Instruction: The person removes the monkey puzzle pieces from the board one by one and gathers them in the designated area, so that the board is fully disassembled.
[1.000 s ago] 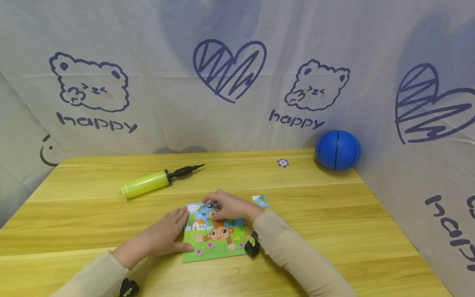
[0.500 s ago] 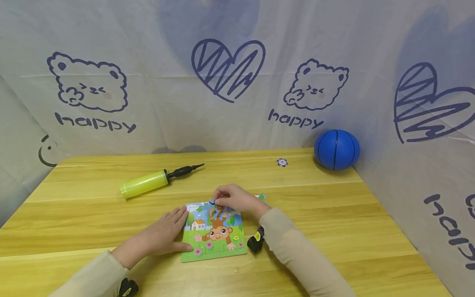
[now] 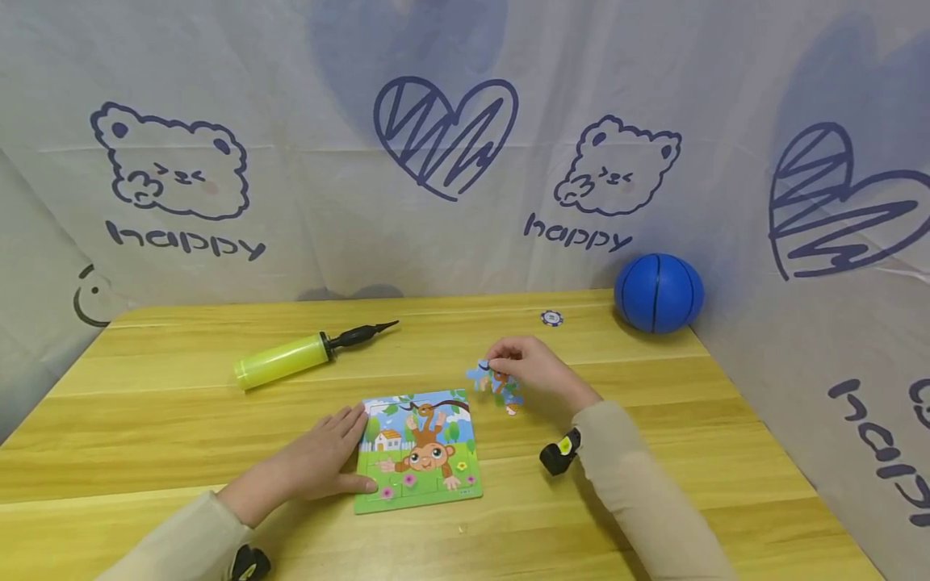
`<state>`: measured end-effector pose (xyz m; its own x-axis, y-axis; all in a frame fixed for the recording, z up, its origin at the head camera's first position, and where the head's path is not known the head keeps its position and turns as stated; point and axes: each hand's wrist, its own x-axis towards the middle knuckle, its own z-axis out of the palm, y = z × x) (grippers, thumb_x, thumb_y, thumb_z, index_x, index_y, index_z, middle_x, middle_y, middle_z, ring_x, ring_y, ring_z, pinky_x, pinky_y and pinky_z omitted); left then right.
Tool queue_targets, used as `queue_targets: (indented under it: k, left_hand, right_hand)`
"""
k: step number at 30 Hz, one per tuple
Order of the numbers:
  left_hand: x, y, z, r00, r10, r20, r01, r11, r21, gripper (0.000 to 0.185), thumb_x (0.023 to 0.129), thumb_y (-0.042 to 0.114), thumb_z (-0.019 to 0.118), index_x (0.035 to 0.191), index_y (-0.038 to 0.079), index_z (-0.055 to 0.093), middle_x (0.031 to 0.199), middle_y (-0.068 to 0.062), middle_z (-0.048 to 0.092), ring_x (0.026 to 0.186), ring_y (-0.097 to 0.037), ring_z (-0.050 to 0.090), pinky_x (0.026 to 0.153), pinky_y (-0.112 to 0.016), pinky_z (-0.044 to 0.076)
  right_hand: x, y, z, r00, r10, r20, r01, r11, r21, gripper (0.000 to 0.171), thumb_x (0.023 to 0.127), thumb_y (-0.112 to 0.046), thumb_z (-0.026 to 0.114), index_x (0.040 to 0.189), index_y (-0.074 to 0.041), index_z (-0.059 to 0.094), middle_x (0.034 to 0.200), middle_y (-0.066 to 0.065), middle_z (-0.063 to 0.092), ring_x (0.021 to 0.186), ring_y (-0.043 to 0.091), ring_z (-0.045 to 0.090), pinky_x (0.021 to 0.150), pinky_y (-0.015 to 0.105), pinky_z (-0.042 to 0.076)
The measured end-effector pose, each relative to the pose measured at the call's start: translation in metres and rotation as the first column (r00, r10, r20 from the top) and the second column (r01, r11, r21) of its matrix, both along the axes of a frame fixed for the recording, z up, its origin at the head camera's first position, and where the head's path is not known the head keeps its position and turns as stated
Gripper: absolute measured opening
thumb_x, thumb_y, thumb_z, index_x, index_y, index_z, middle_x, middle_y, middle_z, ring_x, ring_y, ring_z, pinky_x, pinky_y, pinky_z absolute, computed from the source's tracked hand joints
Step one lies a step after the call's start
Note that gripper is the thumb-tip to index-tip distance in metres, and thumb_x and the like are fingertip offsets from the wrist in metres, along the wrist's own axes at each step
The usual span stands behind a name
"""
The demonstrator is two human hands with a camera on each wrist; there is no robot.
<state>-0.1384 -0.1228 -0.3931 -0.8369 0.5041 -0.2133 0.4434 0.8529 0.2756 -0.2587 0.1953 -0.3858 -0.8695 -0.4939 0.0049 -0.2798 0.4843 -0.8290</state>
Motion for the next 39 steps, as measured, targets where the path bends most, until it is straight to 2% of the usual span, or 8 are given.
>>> queue_targets:
  k: [4,10,17,25,39]
  left_hand:
    - [-0.001,-0.001,-0.002,1.0,0.002,0.003,-0.002,1.0,-0.002,0.095,0.081,0.055,0.059,0.139,-0.012,0.024,0.147,-0.027,0.015,0.134,-0.039,0.015,0.109,-0.047,0.015]
    - [-0.001,-0.002,-0.003,1.0,0.003,0.008,-0.003,1.0,0.001,0.096,0.081,0.055,0.059,0.14,-0.011,0.023,0.147,-0.027,0.015,0.134,-0.039,0.015,0.109,-0.047,0.015]
    - [0.0,-0.002,-0.003,1.0,0.004,0.006,-0.004,1.0,0.007,0.097,0.08,0.056,0.059,0.14,-0.011,0.023,0.147,-0.027,0.014,0.134,-0.038,0.014,0.109,-0.047,0.015]
    - [0.0,-0.002,-0.003,1.0,-0.002,0.0,0.002,1.0,0.006,0.097,0.08,0.056,0.059,0.139,-0.012,0.023,0.147,-0.027,0.014,0.134,-0.039,0.014,0.109,-0.047,0.015]
    - [-0.002,-0.001,-0.002,1.0,-0.004,0.002,0.004,1.0,0.001,0.096,0.081,0.055,0.059,0.14,-0.012,0.023,0.147,-0.027,0.014,0.134,-0.038,0.014,0.109,-0.047,0.015]
  right_hand:
    - [-0.005,0.025,-0.004,0.999,-0.038,-0.013,0.038,0.999,0.034,0.015,0.092,-0.011,0.057,0.096,0.001,0.065,0.079,0.009,0.063,0.069,0.022,0.058,0.06,0.035,0.049]
    - [-0.007,0.057,-0.012,0.997,-0.077,0.02,0.074,0.991,0.11,0.014,0.092,-0.008,0.056,0.095,0.003,0.065,0.076,0.006,0.061,0.066,0.019,0.056,0.057,0.027,0.047]
    - [-0.008,0.08,-0.02,0.995,-0.078,0.066,0.07,0.992,0.109,0.015,0.093,-0.006,0.053,0.091,0.006,0.062,0.067,0.007,0.053,0.062,0.019,0.051,0.056,0.029,0.047]
    - [-0.009,0.09,-0.023,0.993,-0.098,0.066,0.089,0.989,0.12,0.015,0.092,-0.002,0.053,0.091,0.008,0.064,0.063,0.007,0.052,0.056,0.017,0.047,0.052,0.026,0.043]
    - [-0.009,0.091,-0.023,0.988,-0.118,0.103,0.108,0.989,0.105,0.015,0.091,-0.002,0.055,0.092,0.01,0.065,0.062,0.008,0.053,0.055,0.017,0.047,0.05,0.026,0.043]
